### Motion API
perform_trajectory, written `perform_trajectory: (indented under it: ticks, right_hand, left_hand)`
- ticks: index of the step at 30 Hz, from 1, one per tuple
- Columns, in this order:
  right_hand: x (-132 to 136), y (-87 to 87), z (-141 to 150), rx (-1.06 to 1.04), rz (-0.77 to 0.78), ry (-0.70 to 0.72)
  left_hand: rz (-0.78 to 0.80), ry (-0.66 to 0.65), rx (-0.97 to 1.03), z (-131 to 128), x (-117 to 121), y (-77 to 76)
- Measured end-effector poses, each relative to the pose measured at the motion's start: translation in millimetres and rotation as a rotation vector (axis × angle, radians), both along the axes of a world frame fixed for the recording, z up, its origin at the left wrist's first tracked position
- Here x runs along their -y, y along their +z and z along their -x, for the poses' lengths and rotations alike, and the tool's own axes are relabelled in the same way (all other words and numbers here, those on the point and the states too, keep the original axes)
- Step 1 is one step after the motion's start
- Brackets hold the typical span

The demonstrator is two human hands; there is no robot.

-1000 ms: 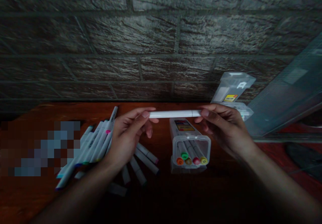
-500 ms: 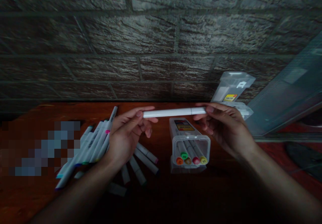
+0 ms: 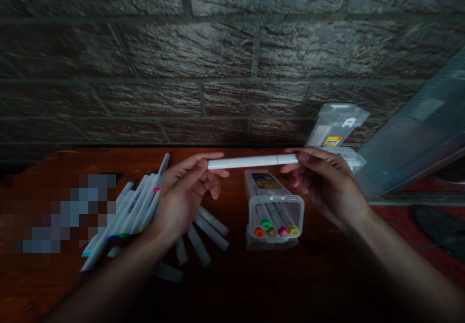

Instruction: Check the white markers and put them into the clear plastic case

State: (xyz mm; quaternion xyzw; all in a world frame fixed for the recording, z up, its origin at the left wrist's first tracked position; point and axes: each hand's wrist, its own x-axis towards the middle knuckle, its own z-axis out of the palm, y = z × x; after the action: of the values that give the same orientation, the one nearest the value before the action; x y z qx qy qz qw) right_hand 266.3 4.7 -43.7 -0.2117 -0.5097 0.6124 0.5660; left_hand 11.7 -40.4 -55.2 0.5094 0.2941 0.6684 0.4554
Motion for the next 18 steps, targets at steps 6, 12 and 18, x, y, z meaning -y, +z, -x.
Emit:
perform_trajectory:
  ticks: [6, 12, 18]
  right_hand:
    - [-1.4, -1.1, 0.5, 0.012, -0.004, -0.012]
    - [-1.0, -1.5, 2.3, 0.052, -0.034, -0.051]
    - [-1.7, -5.1, 3.7, 0.099, -0.116, -0.103]
  left_hand:
    - [-0.026, 0.027, -0.051, -2.4, -0.7, 0.2]
    - [-0.037, 0.079, -0.136, -2.9, -0.6, -1.0]
    - [-0.069, 0.132, -0.228, -2.2, -1.3, -5.7]
